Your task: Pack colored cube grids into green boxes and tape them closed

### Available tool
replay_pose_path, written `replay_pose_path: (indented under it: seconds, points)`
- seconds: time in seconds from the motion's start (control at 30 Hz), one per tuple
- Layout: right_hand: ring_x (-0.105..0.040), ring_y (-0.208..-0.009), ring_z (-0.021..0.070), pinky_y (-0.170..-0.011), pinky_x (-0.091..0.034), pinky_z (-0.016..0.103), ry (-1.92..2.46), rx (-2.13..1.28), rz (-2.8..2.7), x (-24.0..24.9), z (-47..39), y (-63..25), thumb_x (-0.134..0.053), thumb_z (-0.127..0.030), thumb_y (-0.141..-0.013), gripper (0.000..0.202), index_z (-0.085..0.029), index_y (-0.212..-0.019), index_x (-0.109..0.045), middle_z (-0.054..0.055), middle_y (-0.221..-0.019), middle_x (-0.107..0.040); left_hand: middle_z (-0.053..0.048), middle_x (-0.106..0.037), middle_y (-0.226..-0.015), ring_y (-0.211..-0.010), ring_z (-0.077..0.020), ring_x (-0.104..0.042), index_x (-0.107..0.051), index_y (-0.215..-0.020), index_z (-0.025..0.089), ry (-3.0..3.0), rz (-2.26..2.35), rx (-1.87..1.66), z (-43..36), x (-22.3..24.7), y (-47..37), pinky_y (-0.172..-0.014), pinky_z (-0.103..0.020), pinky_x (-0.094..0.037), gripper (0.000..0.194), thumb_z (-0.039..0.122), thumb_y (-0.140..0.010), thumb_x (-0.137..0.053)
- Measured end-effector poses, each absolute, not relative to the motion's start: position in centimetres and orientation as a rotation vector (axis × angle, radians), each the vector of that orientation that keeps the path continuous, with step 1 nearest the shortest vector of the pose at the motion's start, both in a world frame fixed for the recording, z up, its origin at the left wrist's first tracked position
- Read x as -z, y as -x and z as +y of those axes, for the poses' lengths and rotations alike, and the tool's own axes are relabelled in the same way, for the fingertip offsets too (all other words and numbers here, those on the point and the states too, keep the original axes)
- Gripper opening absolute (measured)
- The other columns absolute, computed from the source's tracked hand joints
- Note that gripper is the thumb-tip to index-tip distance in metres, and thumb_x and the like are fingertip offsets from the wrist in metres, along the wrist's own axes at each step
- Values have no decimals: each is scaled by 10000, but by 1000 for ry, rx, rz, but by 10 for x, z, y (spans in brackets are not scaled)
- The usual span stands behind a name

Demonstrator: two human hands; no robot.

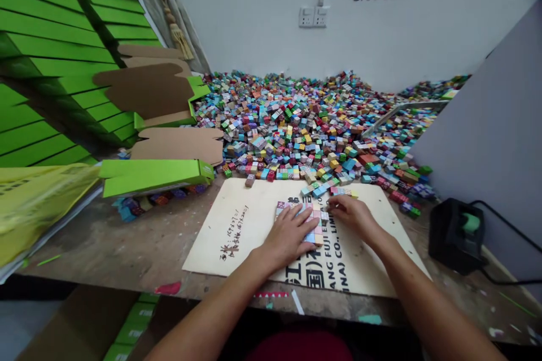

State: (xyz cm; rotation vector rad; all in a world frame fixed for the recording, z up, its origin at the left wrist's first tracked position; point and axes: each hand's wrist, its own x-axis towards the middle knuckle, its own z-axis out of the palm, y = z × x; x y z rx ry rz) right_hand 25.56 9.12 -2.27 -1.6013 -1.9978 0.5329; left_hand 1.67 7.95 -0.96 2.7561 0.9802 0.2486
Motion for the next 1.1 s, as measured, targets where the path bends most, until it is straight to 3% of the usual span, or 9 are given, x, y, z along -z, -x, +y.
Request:
replay_pose_path:
  seconds: [0.2, 0.47, 0.57, 0.73, 1.1]
  points:
    - [-636, -964, 195, -855, -488, 345, 1470, -642, -2077, 13, 96, -248, -413, -161, -829, 334, -219, -1058, -650, 45, -1062, -690, -21, -350, -1454, -1356, -271, -234, -370, -1354, 300, -2757, 986, -269, 79, 12, -16, -1097, -485, -204, 578, 548, -849, -504]
    - [-582, -1013, 255, -845, -455, 396, 1755, -84, -2028, 18, 105, -303, -536, -184, -783, 386, -239, -1159, -607, 79, -1151, -635, -36, -345, -1455, -1345, -278, -254, -365, -1360, 309, -2758, 980, -262, 81, 13, -16, -1074, -480, -234, 571, 537, -855, -502]
    - [-565, -1019, 243, -849, -439, 376, 1748, -121, -2117, 25, 109, -303, -537, -186, -788, 390, -238, -1172, -586, 67, -1125, -647, -37, -357, -1448, -1344, -282, -251, -357, -1365, 305, -2765, 978, -276, 81, 13, -16, -1075, -481, -229, 587, 535, -849, -514]
    - [-565, -923, 244, -781, -434, 363, 1835, -84, -2086, 28, 99, -299, -493, -227, -823, 239, -181, -1025, -614, 100, -1002, -640, -35, -346, -1455, -1343, -277, -256, -368, -1359, 314, -2757, 985, -282, 80, 13, -16, -1079, -477, -222, 568, 541, -855, -498]
    - [-551, -923, 234, -782, -448, 374, 1764, -446, -2058, 27, 6, -299, -475, -324, -862, 247, -269, -1072, -593, 62, -999, -606, -31, -327, -1465, -1352, -288, -227, -347, -1369, 303, -2762, 980, -260, 80, 12, -17, -1089, -485, -203, 578, 513, -857, -517]
